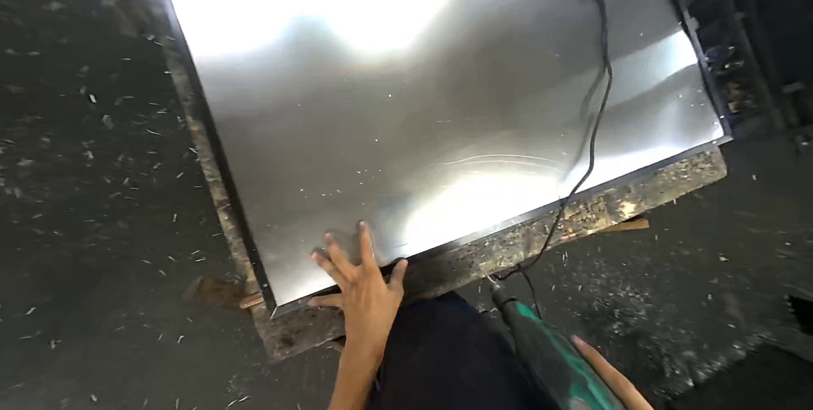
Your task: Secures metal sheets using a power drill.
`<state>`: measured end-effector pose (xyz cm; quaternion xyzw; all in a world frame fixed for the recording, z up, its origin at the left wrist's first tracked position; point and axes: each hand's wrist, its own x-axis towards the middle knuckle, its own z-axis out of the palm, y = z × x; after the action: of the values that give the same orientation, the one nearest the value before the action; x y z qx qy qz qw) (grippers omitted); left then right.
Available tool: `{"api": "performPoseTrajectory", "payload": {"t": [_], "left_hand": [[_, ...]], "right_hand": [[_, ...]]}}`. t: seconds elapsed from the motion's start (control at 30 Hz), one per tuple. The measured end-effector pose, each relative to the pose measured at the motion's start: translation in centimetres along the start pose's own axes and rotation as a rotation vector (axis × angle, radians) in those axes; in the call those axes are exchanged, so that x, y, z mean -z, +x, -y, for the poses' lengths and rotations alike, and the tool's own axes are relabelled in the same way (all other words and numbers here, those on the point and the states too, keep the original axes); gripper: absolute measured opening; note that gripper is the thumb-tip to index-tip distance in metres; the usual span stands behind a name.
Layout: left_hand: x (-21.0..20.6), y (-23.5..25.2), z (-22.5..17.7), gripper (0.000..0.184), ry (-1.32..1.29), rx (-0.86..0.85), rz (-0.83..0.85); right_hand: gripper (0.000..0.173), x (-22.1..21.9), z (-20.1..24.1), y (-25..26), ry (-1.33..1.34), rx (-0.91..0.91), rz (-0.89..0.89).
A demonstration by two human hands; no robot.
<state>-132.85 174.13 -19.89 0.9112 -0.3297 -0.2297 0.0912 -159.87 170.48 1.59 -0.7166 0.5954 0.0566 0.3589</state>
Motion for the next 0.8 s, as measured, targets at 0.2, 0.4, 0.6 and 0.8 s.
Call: {"api": "performPoseTrajectory", "payload": {"t": [0.2,0.4,0.6,0.8], "left_hand": [[-0.2,0.5,0.3,0.097,0.012,0.022,0.019],[-0.2,0.7,0.4,0.098,0.002,0.026,0.047],[-0.2,0.8,0.2,0.100,-0.009,0.047,0.062],[-0.2,0.7,0.3,0.099,0.013,0.045,0.060]], "right_hand": [[0.081,1.5,0.7,5.3,-0.120,0.069,0.174],[0.083,2.9,1.6,7.8,-0.150,0.078,0.249],[0.082,3.4,2.0,9.2,-0.194,0.083,0.278],[0.081,3.7,2.6,10.3,-0.258,0.095,0.307]]}}
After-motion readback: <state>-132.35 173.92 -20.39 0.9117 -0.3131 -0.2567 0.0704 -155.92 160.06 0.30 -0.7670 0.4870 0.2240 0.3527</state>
